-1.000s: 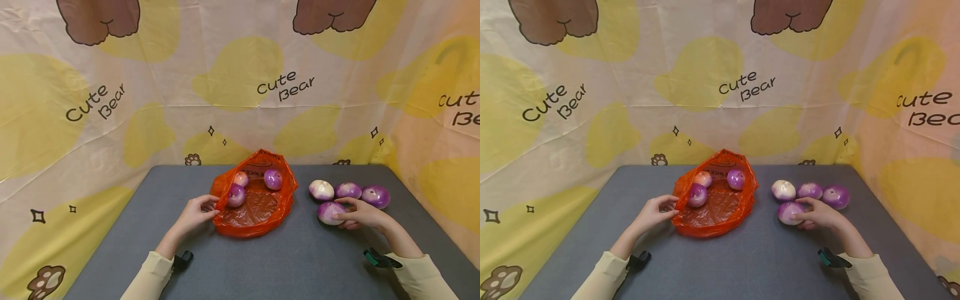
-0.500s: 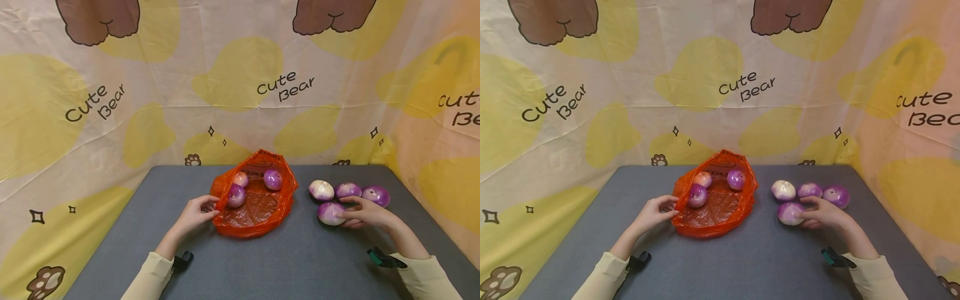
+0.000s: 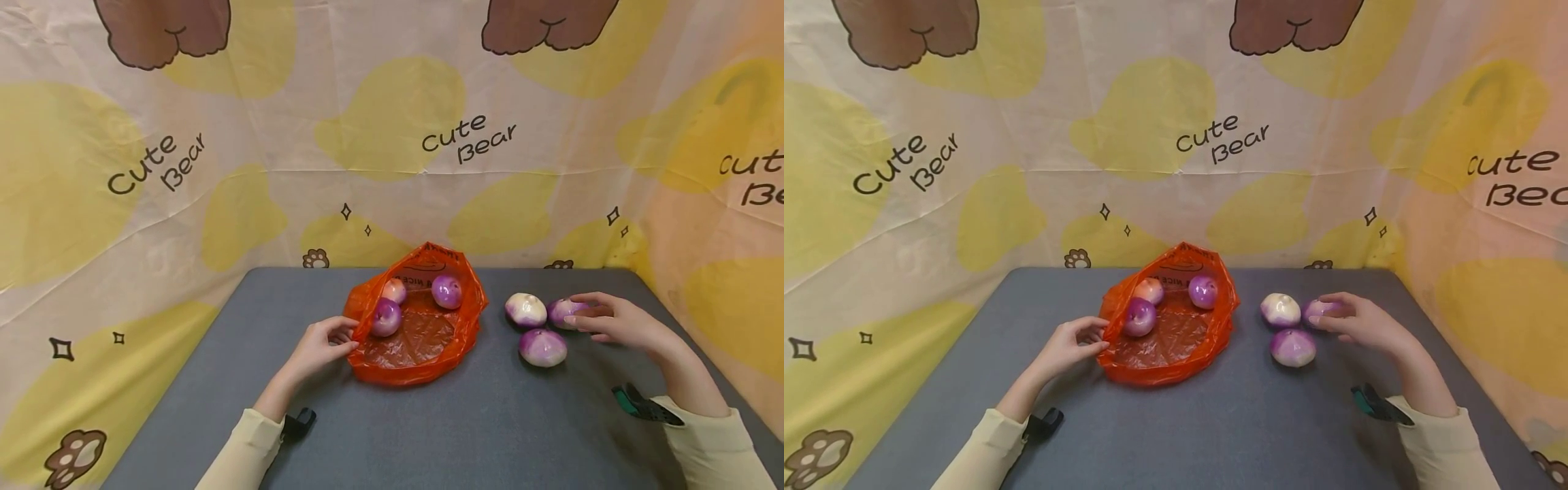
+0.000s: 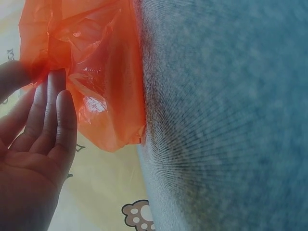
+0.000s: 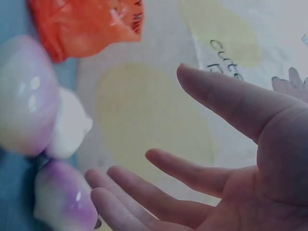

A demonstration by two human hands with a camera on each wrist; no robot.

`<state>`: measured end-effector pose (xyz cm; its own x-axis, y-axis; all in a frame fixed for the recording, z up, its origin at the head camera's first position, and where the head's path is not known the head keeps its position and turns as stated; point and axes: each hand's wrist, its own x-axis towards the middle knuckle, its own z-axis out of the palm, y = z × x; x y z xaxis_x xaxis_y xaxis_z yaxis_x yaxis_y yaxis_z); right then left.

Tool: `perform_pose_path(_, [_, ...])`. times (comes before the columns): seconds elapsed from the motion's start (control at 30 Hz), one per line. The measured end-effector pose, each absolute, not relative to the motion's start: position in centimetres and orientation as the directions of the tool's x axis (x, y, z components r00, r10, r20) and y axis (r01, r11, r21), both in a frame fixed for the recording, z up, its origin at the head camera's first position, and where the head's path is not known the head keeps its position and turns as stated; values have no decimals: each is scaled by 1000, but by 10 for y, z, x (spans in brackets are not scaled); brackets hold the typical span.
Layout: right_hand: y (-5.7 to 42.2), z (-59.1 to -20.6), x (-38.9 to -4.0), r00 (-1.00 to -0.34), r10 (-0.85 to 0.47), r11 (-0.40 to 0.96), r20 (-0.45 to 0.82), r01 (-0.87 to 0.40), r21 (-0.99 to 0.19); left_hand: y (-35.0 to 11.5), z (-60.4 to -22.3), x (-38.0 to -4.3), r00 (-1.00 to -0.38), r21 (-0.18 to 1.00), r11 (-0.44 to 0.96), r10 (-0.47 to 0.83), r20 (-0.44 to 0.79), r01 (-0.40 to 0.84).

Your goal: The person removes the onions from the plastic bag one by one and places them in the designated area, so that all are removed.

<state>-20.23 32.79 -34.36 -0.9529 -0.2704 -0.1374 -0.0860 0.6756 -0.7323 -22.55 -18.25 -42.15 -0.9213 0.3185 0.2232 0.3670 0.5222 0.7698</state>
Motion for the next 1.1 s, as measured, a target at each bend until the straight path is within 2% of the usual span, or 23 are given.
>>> perform_pose_path(0.17, [315, -336, -208, -951, -296, 616, -87, -121, -778, -177, -404, -215, -910, 764, 515, 344, 231, 389])
perform_pose_path(0.33, [296, -334, -216, -946, -308, 538, -100, -87, -838, -182, -422, -225, -913, 762, 521, 335, 232, 385])
perform_pose_path(0.57, [273, -330, -229, -959, -272, 632, -84, -112, -767, -187, -434, -233, -918, 777, 507, 326, 228, 373])
perform_pose_path(0.87, [242, -329, -246, -939, -336, 515, -70, -121, -849, -187, -433, -234, -915, 772, 511, 332, 229, 378])
perform_pose_path(1.1, [217, -331, -259, -923, -375, 495, -86, -121, -860, -186, -432, -233, -916, 770, 515, 330, 227, 376])
